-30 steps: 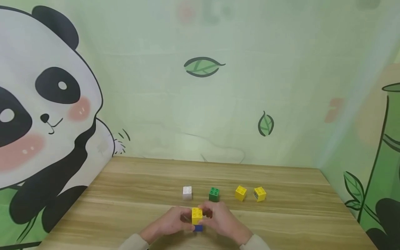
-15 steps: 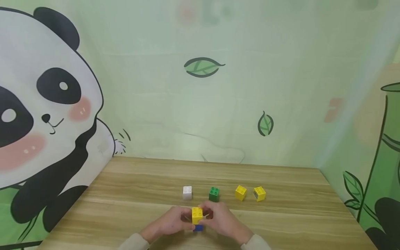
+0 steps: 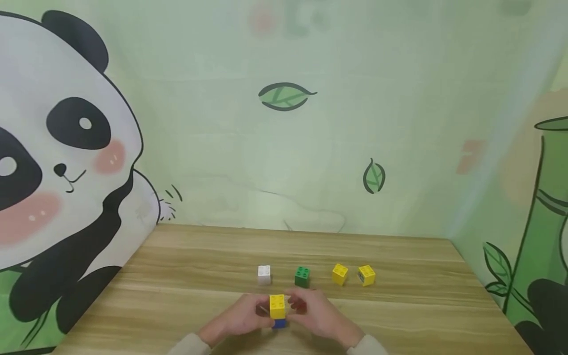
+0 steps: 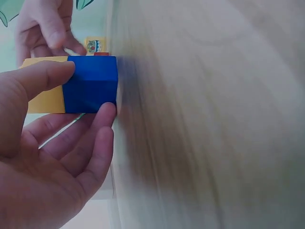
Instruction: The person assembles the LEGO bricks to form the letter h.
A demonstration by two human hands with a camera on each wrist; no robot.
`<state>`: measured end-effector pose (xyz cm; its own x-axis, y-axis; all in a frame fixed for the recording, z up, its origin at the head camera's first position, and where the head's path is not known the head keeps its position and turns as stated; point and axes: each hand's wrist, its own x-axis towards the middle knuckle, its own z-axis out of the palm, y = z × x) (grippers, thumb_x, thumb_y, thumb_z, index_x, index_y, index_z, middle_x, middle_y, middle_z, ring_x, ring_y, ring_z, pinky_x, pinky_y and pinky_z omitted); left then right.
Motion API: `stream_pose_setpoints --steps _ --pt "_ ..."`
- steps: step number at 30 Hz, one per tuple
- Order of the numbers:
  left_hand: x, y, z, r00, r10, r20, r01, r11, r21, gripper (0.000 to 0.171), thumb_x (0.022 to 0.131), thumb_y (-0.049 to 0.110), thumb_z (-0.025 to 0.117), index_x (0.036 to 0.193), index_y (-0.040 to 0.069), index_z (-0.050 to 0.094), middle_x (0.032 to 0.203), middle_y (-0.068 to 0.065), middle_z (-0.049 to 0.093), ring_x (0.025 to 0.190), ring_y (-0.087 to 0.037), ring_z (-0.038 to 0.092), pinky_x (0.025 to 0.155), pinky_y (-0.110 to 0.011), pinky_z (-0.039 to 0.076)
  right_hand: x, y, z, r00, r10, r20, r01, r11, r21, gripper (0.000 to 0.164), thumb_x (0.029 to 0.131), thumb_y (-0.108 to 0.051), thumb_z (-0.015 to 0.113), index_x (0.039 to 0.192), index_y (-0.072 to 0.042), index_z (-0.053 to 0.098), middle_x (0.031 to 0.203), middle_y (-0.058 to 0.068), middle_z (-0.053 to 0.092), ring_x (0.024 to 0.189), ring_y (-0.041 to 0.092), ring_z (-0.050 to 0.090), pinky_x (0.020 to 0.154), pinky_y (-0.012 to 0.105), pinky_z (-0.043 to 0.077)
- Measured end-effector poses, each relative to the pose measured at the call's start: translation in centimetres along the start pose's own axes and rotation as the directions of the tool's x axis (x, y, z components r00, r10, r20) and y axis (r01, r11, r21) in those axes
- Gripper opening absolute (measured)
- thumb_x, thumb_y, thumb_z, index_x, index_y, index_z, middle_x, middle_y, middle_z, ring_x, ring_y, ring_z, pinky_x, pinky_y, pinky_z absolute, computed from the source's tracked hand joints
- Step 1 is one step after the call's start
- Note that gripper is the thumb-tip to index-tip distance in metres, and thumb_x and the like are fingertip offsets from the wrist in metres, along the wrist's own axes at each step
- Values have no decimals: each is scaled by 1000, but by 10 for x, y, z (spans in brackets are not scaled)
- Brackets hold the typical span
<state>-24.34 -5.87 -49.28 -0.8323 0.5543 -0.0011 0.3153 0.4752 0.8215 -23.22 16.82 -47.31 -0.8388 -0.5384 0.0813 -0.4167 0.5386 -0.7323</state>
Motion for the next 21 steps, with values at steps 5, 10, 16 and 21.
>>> stream_pose_setpoints --steps 5,10,16,21 --pt "-6 -4 -7 1000 -18 -10 19 1000 15 27 76 14 75 101 10 66 91 4 66 79 -8 61 69 -23 50 -11 3 -6 999 -6 -44 3 998 -61 46 86 -19 71 129 -10 56 110 2 65 96 17 61 82 33 51" --pt "-15 -14 -21 998 26 -54 -26 1000 6 23 77 11 73 99 8 65 91 1 66 80 -10 62 67 -23 51 -21 11 -18 989 -22 -143 6 993 -114 39 85 -15 71 121 -6 60 107 2 65 91 20 59 76 31 51" --pt "-24 -32 -42 995 39 -94 -37 999 22 25 80 9 70 104 4 62 96 -4 65 85 -19 63 71 -29 52 -33 24 -37 976 37 -214 -73 985 -158 36 85 -16 71 118 -6 62 107 5 64 93 23 57 71 28 49" --pt "-33 -43 -59 988 17 -151 -13 1000 25 25 81 8 68 104 1 61 97 -7 65 88 -24 63 73 -35 52 -41 36 -48 963 76 -260 -120 980 -157 35 84 -17 71 116 -5 62 109 7 64 95 23 58 73 30 50"
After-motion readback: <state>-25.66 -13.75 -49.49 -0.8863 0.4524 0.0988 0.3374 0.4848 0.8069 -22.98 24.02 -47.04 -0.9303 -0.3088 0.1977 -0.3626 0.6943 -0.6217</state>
